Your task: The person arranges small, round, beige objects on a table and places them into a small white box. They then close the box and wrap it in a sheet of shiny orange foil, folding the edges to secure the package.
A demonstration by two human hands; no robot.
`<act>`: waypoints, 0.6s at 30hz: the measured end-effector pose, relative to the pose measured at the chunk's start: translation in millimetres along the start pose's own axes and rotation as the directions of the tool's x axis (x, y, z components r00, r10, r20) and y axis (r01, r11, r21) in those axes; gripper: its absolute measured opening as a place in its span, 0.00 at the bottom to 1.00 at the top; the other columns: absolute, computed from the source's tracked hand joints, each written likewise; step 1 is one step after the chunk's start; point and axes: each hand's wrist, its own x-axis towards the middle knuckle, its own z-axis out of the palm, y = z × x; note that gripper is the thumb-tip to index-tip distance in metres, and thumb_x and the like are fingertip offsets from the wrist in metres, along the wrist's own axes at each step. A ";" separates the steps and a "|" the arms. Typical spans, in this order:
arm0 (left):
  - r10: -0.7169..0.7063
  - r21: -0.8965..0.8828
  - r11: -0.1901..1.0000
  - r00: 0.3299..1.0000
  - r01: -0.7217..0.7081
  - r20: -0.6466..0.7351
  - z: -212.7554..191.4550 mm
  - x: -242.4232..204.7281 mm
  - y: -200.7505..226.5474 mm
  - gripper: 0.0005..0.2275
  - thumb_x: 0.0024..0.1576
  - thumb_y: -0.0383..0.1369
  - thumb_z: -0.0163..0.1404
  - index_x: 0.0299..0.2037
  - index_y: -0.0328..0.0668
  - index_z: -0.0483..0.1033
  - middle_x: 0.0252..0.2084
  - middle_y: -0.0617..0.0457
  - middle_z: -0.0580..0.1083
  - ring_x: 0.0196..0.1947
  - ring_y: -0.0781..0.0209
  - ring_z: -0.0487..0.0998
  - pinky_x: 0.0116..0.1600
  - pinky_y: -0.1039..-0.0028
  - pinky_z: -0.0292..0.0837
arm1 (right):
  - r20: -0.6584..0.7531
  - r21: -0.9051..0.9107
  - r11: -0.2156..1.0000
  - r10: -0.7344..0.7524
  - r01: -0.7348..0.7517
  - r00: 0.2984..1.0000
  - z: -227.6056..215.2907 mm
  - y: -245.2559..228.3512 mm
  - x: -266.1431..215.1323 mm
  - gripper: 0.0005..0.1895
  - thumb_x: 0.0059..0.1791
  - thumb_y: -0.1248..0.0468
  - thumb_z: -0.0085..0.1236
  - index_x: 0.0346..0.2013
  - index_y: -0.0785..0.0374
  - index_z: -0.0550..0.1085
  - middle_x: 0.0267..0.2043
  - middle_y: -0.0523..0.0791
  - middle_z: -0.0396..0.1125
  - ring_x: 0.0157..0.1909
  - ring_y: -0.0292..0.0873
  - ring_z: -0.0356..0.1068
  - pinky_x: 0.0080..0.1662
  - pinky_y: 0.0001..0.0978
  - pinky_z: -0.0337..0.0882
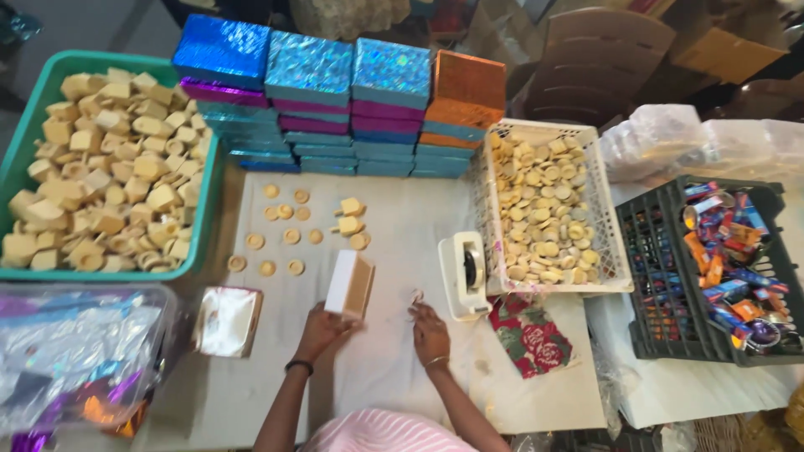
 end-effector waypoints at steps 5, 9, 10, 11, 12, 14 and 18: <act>-0.033 0.142 0.988 0.983 0.059 -0.181 30.2 -3.0 11.7 0.21 0.39 0.51 0.67 0.29 0.41 0.85 0.36 0.46 0.80 0.47 0.45 0.76 0.55 0.58 0.72 | -0.002 -0.007 1.000 0.006 -0.006 1.000 -9.2 -13.1 1.5 0.19 0.45 0.74 0.50 0.49 0.61 0.77 0.59 0.47 0.71 0.63 0.51 0.68 0.57 0.43 0.68; 0.022 0.188 0.981 0.931 0.050 -0.364 36.9 -3.2 23.3 0.18 0.42 0.45 0.65 0.33 0.40 0.82 0.30 0.46 0.78 0.44 0.43 0.76 0.50 0.56 0.71 | -0.004 0.047 0.998 0.030 -0.030 1.000 -5.6 -7.3 3.7 0.21 0.45 0.74 0.49 0.50 0.60 0.78 0.59 0.47 0.71 0.61 0.49 0.69 0.58 0.42 0.69; 0.027 0.200 0.979 0.931 0.050 -0.364 35.8 -3.9 29.1 0.18 0.42 0.45 0.65 0.33 0.40 0.82 0.30 0.46 0.78 0.44 0.43 0.76 0.50 0.56 0.71 | -0.010 0.058 0.998 0.031 -0.030 0.999 -5.2 -2.3 3.8 0.21 0.45 0.74 0.49 0.50 0.60 0.78 0.59 0.47 0.71 0.61 0.49 0.69 0.58 0.42 0.69; -0.039 0.148 0.985 0.940 0.094 -0.340 32.7 -8.2 33.1 0.22 0.42 0.43 0.64 0.43 0.38 0.78 0.31 0.44 0.78 0.43 0.43 0.76 0.51 0.56 0.71 | -0.025 0.036 0.999 -0.010 0.010 1.000 -2.2 -0.2 0.5 0.21 0.44 0.75 0.49 0.49 0.60 0.78 0.58 0.47 0.72 0.61 0.50 0.69 0.59 0.41 0.69; -0.105 0.096 0.985 0.944 0.141 -0.313 29.9 -12.4 37.3 0.28 0.42 0.41 0.62 0.53 0.37 0.74 0.32 0.43 0.78 0.43 0.43 0.75 0.52 0.56 0.70 | -0.040 0.012 0.999 -0.050 0.051 0.998 0.8 2.1 -2.8 0.22 0.43 0.75 0.49 0.48 0.59 0.78 0.58 0.47 0.72 0.62 0.50 0.70 0.61 0.41 0.69; -0.006 0.157 0.985 0.925 0.071 -0.381 31.3 -18.6 22.8 0.29 0.44 0.39 0.61 0.56 0.35 0.71 0.40 0.39 0.76 0.47 0.40 0.73 0.54 0.54 0.67 | -0.036 -0.014 1.000 -0.025 0.024 0.999 8.1 -1.4 5.5 0.20 0.44 0.74 0.50 0.48 0.58 0.79 0.56 0.46 0.73 0.61 0.49 0.70 0.59 0.41 0.70; 0.060 0.196 0.980 0.914 0.021 -0.401 35.4 -23.9 39.7 0.26 0.50 0.38 0.58 0.58 0.36 0.69 0.53 0.40 0.73 0.56 0.39 0.71 0.60 0.53 0.64 | 0.051 -0.052 0.988 0.149 -0.147 0.987 8.1 10.1 20.0 0.18 0.46 0.74 0.50 0.45 0.56 0.82 0.54 0.45 0.75 0.57 0.48 0.73 0.58 0.39 0.72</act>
